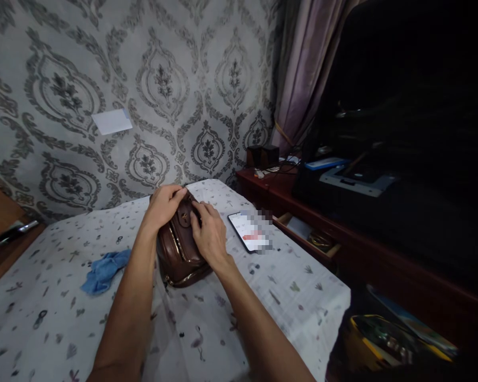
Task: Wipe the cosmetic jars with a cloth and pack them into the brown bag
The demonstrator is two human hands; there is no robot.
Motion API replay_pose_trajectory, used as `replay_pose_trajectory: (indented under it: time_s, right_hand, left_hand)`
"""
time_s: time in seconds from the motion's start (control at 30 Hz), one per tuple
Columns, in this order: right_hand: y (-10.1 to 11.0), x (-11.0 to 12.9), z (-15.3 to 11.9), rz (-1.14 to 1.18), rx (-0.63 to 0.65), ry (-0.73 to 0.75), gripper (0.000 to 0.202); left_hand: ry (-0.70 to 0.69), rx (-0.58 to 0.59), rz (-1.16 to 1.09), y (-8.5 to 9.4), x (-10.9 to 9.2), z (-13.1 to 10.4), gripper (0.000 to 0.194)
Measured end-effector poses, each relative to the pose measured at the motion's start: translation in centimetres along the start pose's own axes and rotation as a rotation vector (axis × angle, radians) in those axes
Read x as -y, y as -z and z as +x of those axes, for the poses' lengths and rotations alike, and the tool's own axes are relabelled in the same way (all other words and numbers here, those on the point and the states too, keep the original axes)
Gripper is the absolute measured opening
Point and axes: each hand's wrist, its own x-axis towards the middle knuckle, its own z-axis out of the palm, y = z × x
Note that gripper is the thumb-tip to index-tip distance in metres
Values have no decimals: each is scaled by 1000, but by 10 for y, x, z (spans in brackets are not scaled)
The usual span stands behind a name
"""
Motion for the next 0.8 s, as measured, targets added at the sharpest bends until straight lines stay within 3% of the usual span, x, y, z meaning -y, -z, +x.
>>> replay_pose_trajectory:
  time_s: [0.1, 0.23, 0.33, 0.53, 0.67, 0.8]
  right_hand:
    - [-2, -3, 0, 22, -27, 3, 39]
    - [-3, -3, -1, 16, -111, 15, 37]
    - [-3, 0, -3, 0, -148, 54, 35]
    - [-6, 3, -4, -27, -152, 76, 29]
    - [-8, 2, -3, -23, -172, 85, 26]
    - [-9, 1, -3, -27, -167, 81, 26]
  left_hand:
    - [-31, -17, 2, 11, 8, -3, 24]
    - [51, -44, 159, 26, 27, -8, 38]
    - [120, -3, 316, 30, 32, -9, 24]
    - [237, -116, 480, 28, 18, -11, 27]
    - [301, -100, 525, 29, 11, -13, 29]
    - [276, -56, 530, 34, 9, -13, 28]
